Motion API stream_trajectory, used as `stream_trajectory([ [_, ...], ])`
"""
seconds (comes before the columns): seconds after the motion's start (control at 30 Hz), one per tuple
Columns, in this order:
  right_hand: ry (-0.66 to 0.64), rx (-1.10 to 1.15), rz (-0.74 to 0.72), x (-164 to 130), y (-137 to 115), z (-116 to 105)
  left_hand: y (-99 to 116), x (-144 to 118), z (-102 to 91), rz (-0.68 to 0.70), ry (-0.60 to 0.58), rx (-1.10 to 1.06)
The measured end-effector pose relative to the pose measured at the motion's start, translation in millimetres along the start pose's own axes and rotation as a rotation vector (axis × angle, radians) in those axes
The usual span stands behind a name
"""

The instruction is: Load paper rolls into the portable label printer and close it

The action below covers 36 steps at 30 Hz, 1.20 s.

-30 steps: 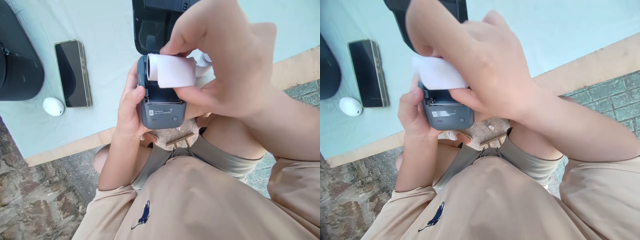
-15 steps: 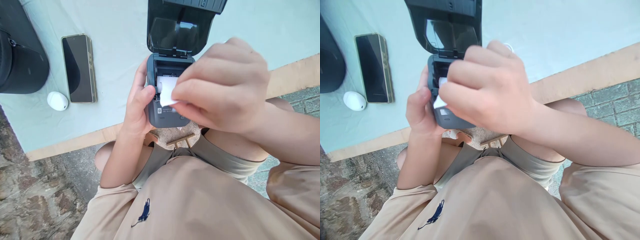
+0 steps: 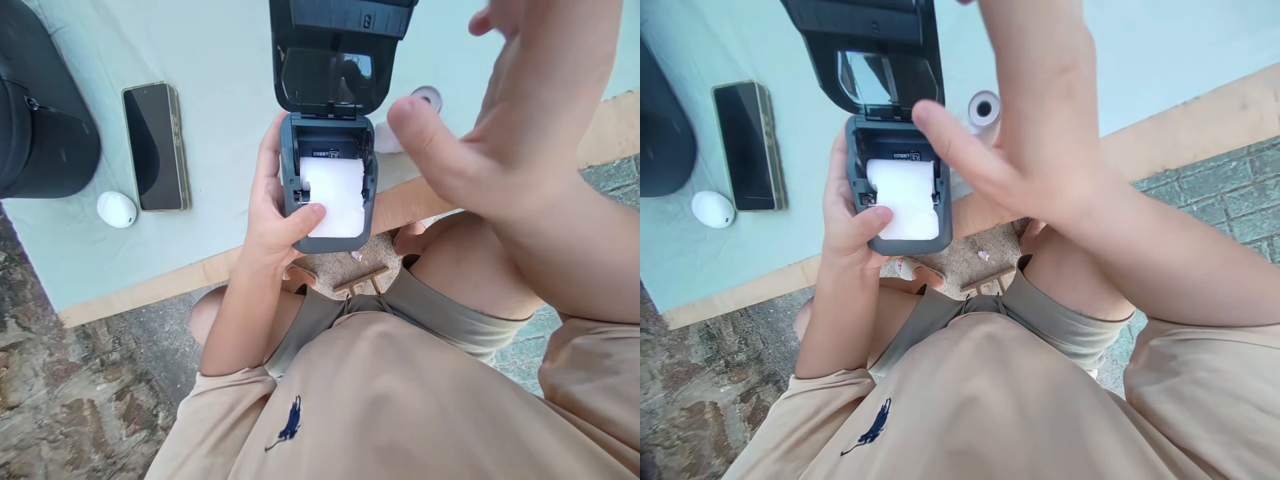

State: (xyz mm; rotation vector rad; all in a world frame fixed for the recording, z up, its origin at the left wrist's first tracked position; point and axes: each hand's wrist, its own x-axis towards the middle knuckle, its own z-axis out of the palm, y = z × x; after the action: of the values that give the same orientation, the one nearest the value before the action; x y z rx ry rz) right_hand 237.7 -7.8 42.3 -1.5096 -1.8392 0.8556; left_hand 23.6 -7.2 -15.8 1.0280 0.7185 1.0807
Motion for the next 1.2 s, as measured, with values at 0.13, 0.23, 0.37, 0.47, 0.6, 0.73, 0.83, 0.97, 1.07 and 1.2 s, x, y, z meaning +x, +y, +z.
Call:
stream_trajectory([
  [0.13,-0.043,-0.103,-0.075,-7.8,11.9,2.3,-0.6,0.1,-1.0,0.0,-0.018,0.007],
  [0.23,-0.074,-0.183,-0.136,-12.1,13.1,2.7,-10.1,1.5,-7.0,-0.002,-0.02,0.028],
  [0.37,-0.068,-0.302,-0.232,-7.8,7.4,0.8,-30.2,8.2,-18.7,0.124,-0.017,0.041],
  [0.47,-0.033,-0.389,-0.356,-1.6,4.5,-0.2,-35.1,11.8,-22.5,0.162,-0.034,0.048],
  [0.6,0.011,-0.437,-0.505,2.4,7.7,2.1,-20.9,9.9,-16.0,0.111,-0.07,-0.018],
  [0.73,0.048,-0.461,-0.544,1.0,7.3,5.5,-3.1,3.7,-4.4,-0.011,-0.062,-0.113],
  [0.83,-0.044,-0.469,-0.465,0.3,2.0,4.1,3.3,-0.9,4.0,-0.091,-0.019,-0.1],
  [0.97,-0.124,-0.482,-0.474,2.8,-0.4,0.6,6.6,-4.3,14.3,-0.131,0.045,-0.078],
  [1.07,-0.11,-0.502,-0.486,3.9,1.2,1.5,8.8,-5.4,19.0,-0.113,0.072,-0.071],
  [1.2,-0.052,-0.478,-0.483,1.5,2.0,5.1,12.3,-7.7,19.2,-0.119,0.067,-0.097],
])
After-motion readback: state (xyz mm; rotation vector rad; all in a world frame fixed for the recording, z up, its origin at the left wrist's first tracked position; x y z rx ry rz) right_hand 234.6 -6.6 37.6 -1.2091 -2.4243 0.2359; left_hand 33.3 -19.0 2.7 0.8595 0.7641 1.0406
